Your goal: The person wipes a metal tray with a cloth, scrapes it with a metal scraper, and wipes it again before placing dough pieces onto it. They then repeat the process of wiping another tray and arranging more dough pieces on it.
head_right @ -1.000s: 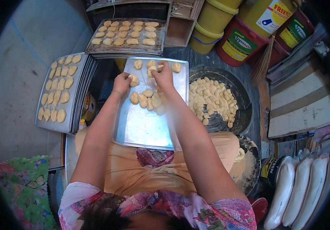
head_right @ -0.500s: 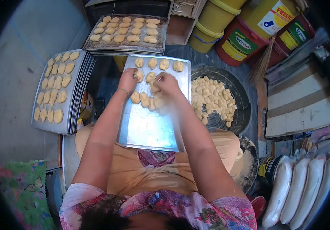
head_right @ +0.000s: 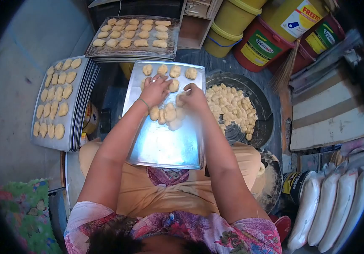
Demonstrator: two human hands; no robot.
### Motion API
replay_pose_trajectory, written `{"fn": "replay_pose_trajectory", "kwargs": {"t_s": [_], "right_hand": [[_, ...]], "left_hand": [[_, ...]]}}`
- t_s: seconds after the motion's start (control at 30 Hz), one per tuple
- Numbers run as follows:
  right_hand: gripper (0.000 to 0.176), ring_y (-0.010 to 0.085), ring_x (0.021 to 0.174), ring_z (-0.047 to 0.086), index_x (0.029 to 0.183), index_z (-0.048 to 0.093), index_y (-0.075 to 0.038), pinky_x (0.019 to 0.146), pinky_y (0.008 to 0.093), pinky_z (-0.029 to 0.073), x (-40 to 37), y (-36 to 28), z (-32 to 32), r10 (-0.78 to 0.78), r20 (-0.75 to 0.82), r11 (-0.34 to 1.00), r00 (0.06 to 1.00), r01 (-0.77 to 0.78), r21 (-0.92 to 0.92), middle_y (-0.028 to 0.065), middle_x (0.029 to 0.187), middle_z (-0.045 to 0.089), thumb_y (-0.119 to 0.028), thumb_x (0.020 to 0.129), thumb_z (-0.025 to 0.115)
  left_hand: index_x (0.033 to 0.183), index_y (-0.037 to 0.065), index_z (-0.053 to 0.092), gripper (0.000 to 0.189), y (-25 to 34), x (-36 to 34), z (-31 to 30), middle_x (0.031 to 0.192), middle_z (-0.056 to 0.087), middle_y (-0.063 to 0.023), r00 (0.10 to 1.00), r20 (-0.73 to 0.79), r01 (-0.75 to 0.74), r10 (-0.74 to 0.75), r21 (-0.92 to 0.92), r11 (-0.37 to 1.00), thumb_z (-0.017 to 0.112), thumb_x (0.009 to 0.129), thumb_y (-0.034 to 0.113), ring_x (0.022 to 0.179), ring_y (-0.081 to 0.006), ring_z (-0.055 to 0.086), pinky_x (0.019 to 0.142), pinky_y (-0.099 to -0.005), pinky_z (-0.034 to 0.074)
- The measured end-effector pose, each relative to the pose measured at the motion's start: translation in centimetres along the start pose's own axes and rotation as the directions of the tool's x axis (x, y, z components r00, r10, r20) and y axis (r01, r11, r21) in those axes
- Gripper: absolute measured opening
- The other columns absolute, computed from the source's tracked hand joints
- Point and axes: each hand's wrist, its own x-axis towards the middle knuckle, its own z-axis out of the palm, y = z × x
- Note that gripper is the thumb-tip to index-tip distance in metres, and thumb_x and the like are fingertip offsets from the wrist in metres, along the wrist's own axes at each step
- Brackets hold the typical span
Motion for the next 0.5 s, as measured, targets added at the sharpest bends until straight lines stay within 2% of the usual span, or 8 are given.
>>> {"fn": "replay_pose_trajectory", "kwargs": {"t_s": [0.1,0.13,0.23,0.27,0.37,0.4,0.47,0.5], "right_hand": [[0.034,0.0180,0.071,0.065,0.102,0.063,-0.002,0.064,0.0302,0.052,2.6,2.8,-0.1,-0.077,-0.247,0.945,0.966,0.150,0.292,0.0123,0.083,0.066,-0.013,0.072,0.073],[0.029,0.0216,0.071,0.067,0.103,0.065,-0.002,0.065,0.0332,0.053,2.5,2.5,-0.4,-0.097,-0.325,0.953,0.941,0.182,0.243,0.0138,0.084,0.067,-0.012,0.076,0.070],[0.029,0.0287,0.077,0.067,0.105,0.066,-0.002,0.071,0.0375,0.053,2.5,2.2,0.9,-0.216,-0.310,0.971,0.926,0.171,-0.166,0.0160,0.090,0.068,-0.017,0.080,0.068],[0.033,0.0307,0.090,0.066,0.106,0.068,-0.003,0.080,0.0381,0.051,3.1,3.4,1.5,-0.361,-0.297,0.907,0.884,0.259,-0.331,0.0194,0.100,0.066,-0.027,0.083,0.067],[0.036,0.0303,0.093,0.064,0.107,0.067,-0.004,0.082,0.0392,0.050,2.0,2.1,1.1,-0.386,-0.272,0.866,0.881,0.246,-0.435,0.0181,0.099,0.064,-0.029,0.081,0.069],[0.036,0.0304,0.092,0.063,0.106,0.067,-0.004,0.081,0.0391,0.049,1.3,1.8,0.7,-0.393,-0.319,0.883,0.863,0.258,-0.392,0.0175,0.097,0.063,-0.029,0.081,0.069],[0.035,0.0305,0.090,0.062,0.106,0.066,-0.005,0.080,0.0389,0.049,-0.7,1.8,0.1,-0.390,-0.409,0.912,0.825,0.282,-0.299,0.0162,0.095,0.061,-0.029,0.081,0.069],[0.034,0.0317,0.093,0.061,0.105,0.066,-0.004,0.081,0.0397,0.049,-2.2,1.7,0.0,-0.342,-0.348,0.931,0.873,0.265,-0.251,0.0165,0.096,0.061,-0.028,0.080,0.069]], "left_hand": [[0.132,0.019,0.054,0.043,1.3,0.3,-0.2,0.141,0.048,-0.0042,0.984,0.174,-0.035,0.035,-0.001,0.999,0.056,0.091,0.032,0.138,-0.0279,0.032,0.107,-0.0568,0.020],[0.132,0.019,0.053,0.043,1.7,0.5,-0.4,0.142,0.046,-0.0034,0.976,0.218,-0.028,0.027,0.005,1.000,0.055,0.092,0.032,0.139,-0.0279,0.030,0.107,-0.0577,0.019],[0.132,0.019,0.053,0.041,2.4,0.8,-0.5,0.145,0.044,-0.0025,0.954,0.301,-0.013,0.002,0.037,0.999,0.052,0.094,0.033,0.141,-0.0276,0.027,0.107,-0.0597,0.018],[0.132,0.019,0.053,0.041,2.5,0.7,-0.2,0.145,0.044,-0.0032,0.955,0.296,-0.011,-0.005,0.054,0.998,0.051,0.094,0.033,0.141,-0.0275,0.027,0.107,-0.0600,0.018],[0.130,0.017,0.055,0.038,3.1,-0.8,-0.6,0.143,0.045,-0.0063,0.983,0.181,-0.035,0.021,0.074,0.997,0.049,0.095,0.032,0.139,-0.0275,0.030,0.107,-0.0584,0.019],[0.129,0.016,0.056,0.038,3.1,-1.3,-0.9,0.143,0.046,-0.0075,0.991,0.127,-0.049,0.039,0.079,0.996,0.049,0.095,0.031,0.138,-0.0275,0.032,0.107,-0.0574,0.020],[0.127,0.015,0.057,0.037,1.6,-1.8,-2.5,0.137,0.050,-0.0100,0.982,0.182,-0.045,0.043,0.010,0.999,0.049,0.095,0.030,0.132,-0.0285,0.040,0.106,-0.0545,0.023],[0.126,0.014,0.058,0.036,1.0,-2.2,-3.5,0.135,0.052,-0.0112,0.975,0.216,-0.039,0.044,-0.026,0.999,0.050,0.094,0.030,0.129,-0.0290,0.044,0.106,-0.0530,0.025]]}}
